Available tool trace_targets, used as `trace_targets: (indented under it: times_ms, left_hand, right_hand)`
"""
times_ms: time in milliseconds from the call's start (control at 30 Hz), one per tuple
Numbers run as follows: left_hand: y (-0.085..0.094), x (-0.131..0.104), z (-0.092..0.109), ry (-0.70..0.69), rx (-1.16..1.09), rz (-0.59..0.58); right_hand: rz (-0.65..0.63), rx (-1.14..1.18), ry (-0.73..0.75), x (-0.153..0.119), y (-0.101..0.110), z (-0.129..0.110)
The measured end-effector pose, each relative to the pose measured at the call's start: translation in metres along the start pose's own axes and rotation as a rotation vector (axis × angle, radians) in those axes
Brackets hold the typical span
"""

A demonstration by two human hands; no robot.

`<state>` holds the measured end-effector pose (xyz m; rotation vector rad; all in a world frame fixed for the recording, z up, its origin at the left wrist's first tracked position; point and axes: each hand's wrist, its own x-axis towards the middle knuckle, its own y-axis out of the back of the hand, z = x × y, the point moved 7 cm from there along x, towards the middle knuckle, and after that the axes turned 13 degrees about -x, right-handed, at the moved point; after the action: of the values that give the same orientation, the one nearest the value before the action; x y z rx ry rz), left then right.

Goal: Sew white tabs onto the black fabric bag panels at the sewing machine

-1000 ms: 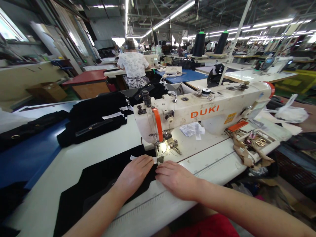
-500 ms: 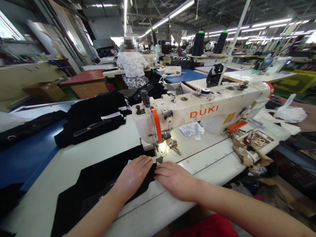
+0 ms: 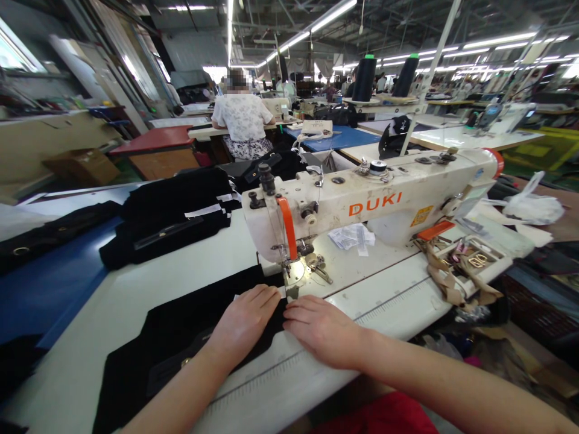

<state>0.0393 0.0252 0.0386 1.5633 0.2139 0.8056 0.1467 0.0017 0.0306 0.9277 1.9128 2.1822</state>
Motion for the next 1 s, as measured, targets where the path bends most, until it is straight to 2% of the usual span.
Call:
trace_targets:
  times_ms: [133, 300, 400, 567, 867, 1000]
  left_hand:
    - [0.000, 0.003, 0.000, 0.044, -0.015, -0.025]
    - [-0.002, 0.001, 0.002, 0.032, -0.005, -0.002]
    - [-0.003, -0.005, 0.002, 0.064, -0.032, -0.007]
    - [-0.006, -0.013, -0.003, 0.217, -0.122, -0.015]
    - [-0.021, 0.013, -0.012, 0.279, -0.102, 0.037]
    - [-0.022, 0.017, -0.015, 0.303, -0.114, 0.032]
  right_hand:
    - [0.012, 0.034, -0.023, 0.001, 0.002, 0.004]
    - [0.004, 0.005, -0.150, 0.013, 0.003, 0.026]
    - [-0.044, -0.073, -0.139, 0.021, -0.002, 0.033]
    - [-0.063, -0.144, -0.084, 0.024, -0.008, 0.037]
    - [-0.111, -0.201, -0.065, 0.029, -0.009, 0.063]
    - [-0.111, -0.212, -0.077, 0.029, -0.011, 0.068]
